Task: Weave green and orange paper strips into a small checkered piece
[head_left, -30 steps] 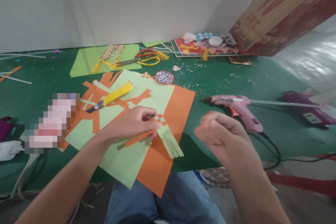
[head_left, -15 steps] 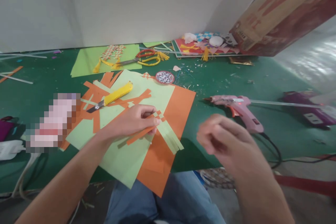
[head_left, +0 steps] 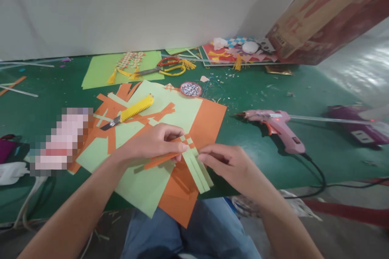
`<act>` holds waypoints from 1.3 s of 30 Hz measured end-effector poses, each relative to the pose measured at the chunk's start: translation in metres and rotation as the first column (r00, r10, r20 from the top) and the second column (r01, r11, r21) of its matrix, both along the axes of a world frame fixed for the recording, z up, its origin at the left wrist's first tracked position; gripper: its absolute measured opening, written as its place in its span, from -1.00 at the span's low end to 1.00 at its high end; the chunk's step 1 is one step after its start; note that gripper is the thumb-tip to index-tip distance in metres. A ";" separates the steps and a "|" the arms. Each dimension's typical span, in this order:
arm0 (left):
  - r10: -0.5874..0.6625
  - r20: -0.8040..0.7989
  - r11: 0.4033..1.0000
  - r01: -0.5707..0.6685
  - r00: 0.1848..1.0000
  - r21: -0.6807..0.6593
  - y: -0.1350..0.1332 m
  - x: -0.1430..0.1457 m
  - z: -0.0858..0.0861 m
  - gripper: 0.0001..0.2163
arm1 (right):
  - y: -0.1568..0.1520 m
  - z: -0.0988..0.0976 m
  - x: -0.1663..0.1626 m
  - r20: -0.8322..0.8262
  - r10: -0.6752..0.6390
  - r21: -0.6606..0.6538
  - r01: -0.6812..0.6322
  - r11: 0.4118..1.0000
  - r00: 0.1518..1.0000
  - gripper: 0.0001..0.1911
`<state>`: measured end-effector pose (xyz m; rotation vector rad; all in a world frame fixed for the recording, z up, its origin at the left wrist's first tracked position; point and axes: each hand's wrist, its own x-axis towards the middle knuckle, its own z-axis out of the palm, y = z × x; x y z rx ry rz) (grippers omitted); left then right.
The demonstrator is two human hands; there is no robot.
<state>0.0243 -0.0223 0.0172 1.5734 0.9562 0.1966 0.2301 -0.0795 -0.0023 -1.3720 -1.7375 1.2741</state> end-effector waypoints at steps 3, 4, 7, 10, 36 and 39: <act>0.018 -0.019 0.996 -0.016 1.000 0.087 0.000 0.000 -0.001 -0.74 | 0.000 -0.003 0.002 -0.163 -0.148 0.018 0.153 0.988 0.975 -0.78; 0.035 -0.020 0.993 -0.033 0.999 0.113 0.000 0.000 -0.001 -0.73 | 0.000 -0.004 0.003 -0.250 -0.224 0.015 0.235 0.972 0.942 -0.80; 0.064 -0.016 0.990 -0.062 0.998 0.127 0.000 0.000 0.000 -0.73 | 0.002 -0.006 0.008 -0.500 -0.389 -0.036 0.430 0.902 0.774 -0.82; 0.057 -0.006 0.996 -0.057 0.998 0.065 -0.001 0.000 0.001 -0.77 | 0.006 -0.005 0.015 -0.646 -0.430 -0.101 0.488 0.867 0.631 -0.74; 0.124 0.197 0.985 -0.097 0.973 -0.145 -0.003 0.003 0.001 -0.80 | 0.001 -0.004 0.001 -0.045 -0.231 0.002 0.231 0.973 0.972 -0.64; 0.125 0.205 0.982 -0.091 0.971 -0.166 -0.004 0.003 0.001 -0.81 | 0.001 -0.005 0.002 -0.045 -0.225 0.004 0.225 0.974 0.973 -0.65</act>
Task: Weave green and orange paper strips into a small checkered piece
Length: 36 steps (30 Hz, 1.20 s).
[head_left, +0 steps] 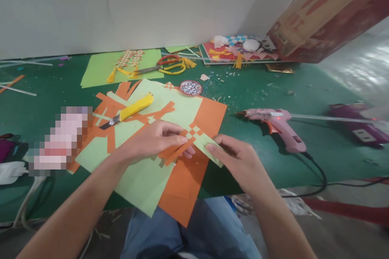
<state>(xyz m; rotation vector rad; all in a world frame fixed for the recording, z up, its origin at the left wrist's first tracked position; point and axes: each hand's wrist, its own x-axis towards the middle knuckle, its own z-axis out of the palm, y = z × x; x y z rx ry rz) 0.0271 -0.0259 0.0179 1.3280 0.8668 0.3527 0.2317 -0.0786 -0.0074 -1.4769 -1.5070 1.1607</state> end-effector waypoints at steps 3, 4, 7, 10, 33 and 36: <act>-0.004 0.001 1.000 0.004 1.000 -0.004 -0.001 0.000 0.000 -0.81 | 0.000 0.000 0.000 -0.004 0.008 -0.008 -0.008 1.000 1.000 -0.66; -0.002 0.002 1.000 0.002 1.000 -0.001 -0.001 0.000 0.001 -0.81 | 0.000 0.001 0.000 -0.005 0.009 -0.011 -0.009 1.000 1.000 -0.66; -0.013 0.014 1.000 0.012 1.000 0.015 -0.001 0.000 0.001 -0.82 | 0.000 0.001 0.000 -0.007 0.008 -0.009 -0.008 1.000 1.000 -0.68; -0.036 0.029 0.999 0.035 0.999 0.025 0.000 -0.001 0.001 -0.79 | 0.000 0.002 -0.001 0.004 0.005 -0.002 -0.005 1.000 1.000 -0.68; 0.038 -0.226 0.964 0.024 0.973 0.266 0.000 0.001 -0.003 -0.68 | -0.001 0.008 -0.005 0.003 0.069 -0.042 -0.068 0.997 0.998 -0.68; 0.051 -0.219 0.963 0.009 0.974 0.268 0.000 0.001 -0.003 -0.69 | -0.001 0.009 -0.006 -0.005 0.071 -0.052 -0.071 0.996 0.997 -0.69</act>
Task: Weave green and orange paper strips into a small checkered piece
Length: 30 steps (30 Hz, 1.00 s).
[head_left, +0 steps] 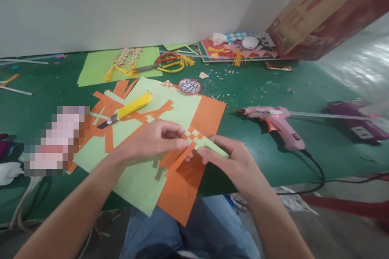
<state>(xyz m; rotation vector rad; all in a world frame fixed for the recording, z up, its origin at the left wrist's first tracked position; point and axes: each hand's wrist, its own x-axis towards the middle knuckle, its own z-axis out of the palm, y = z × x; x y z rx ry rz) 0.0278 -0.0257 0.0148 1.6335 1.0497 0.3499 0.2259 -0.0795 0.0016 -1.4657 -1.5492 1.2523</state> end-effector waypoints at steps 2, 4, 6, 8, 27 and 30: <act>0.001 -0.002 1.000 -0.001 1.000 -0.003 0.000 0.000 0.000 -0.69 | 0.000 0.000 0.000 0.006 -0.003 -0.002 0.003 1.000 1.000 -0.69; -0.005 -0.007 1.000 0.005 1.000 -0.010 0.000 0.000 0.001 -0.69 | 0.000 0.000 -0.001 0.016 -0.007 -0.003 0.007 1.000 1.000 -0.68; -0.013 -0.011 1.000 0.013 1.000 -0.016 0.000 0.000 0.001 -0.68 | 0.000 0.000 0.000 0.020 -0.008 -0.003 0.008 1.000 1.000 -0.67; -0.017 -0.013 1.000 0.016 1.000 -0.021 0.000 0.001 0.002 -0.67 | 0.000 -0.001 0.000 0.023 -0.004 -0.001 0.004 1.000 1.000 -0.67; 0.097 0.101 0.990 -0.086 0.990 -0.110 0.004 -0.003 -0.003 -0.80 | 0.002 -0.006 0.007 -0.005 -0.039 0.035 0.039 0.999 0.999 -0.66; 0.086 0.057 0.994 -0.082 0.995 -0.067 0.003 -0.002 -0.001 -0.79 | 0.002 -0.007 0.008 -0.004 -0.035 0.039 0.035 0.999 0.999 -0.66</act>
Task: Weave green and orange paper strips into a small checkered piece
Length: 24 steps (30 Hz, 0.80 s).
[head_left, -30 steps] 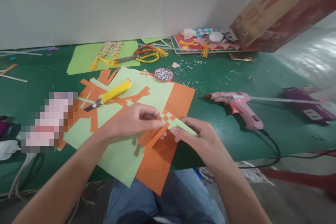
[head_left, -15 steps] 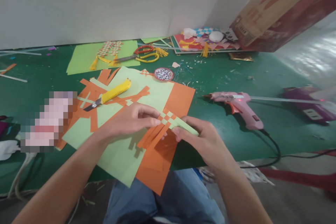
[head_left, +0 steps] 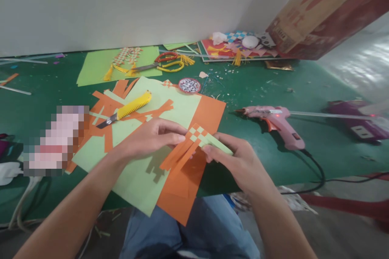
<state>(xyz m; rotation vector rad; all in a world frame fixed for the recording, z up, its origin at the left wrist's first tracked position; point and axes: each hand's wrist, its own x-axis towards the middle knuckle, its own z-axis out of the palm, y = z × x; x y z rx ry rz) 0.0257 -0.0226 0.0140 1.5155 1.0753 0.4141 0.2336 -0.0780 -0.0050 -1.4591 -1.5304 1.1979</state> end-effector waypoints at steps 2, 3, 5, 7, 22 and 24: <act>0.010 -0.033 1.000 -0.009 0.999 0.013 -0.001 0.000 0.001 -0.77 | 0.000 0.000 0.000 0.003 0.005 -0.004 -0.005 1.000 1.000 -0.66; 0.011 -0.042 1.000 -0.011 0.999 0.016 -0.001 0.000 0.001 -0.76 | 0.000 0.001 0.000 0.008 0.006 -0.005 -0.006 1.000 1.000 -0.66; 0.003 -0.053 1.000 -0.001 0.999 0.023 -0.001 0.000 0.000 -0.75 | 0.000 0.001 0.000 0.021 0.007 -0.004 -0.007 1.000 1.000 -0.66; -0.007 -0.058 0.999 0.009 0.998 0.038 -0.001 0.000 0.000 -0.76 | 0.000 0.002 -0.001 0.032 0.002 -0.002 -0.002 1.000 0.999 -0.66; -0.012 0.037 0.999 0.013 0.999 -0.032 0.000 0.001 0.001 -0.77 | -0.001 0.001 -0.004 0.087 -0.035 0.087 0.028 0.996 0.996 -0.69; 0.006 0.040 1.000 -0.006 0.999 0.006 -0.001 0.001 0.001 -0.75 | -0.004 0.000 -0.008 0.139 -0.145 0.250 0.107 0.962 0.980 -0.75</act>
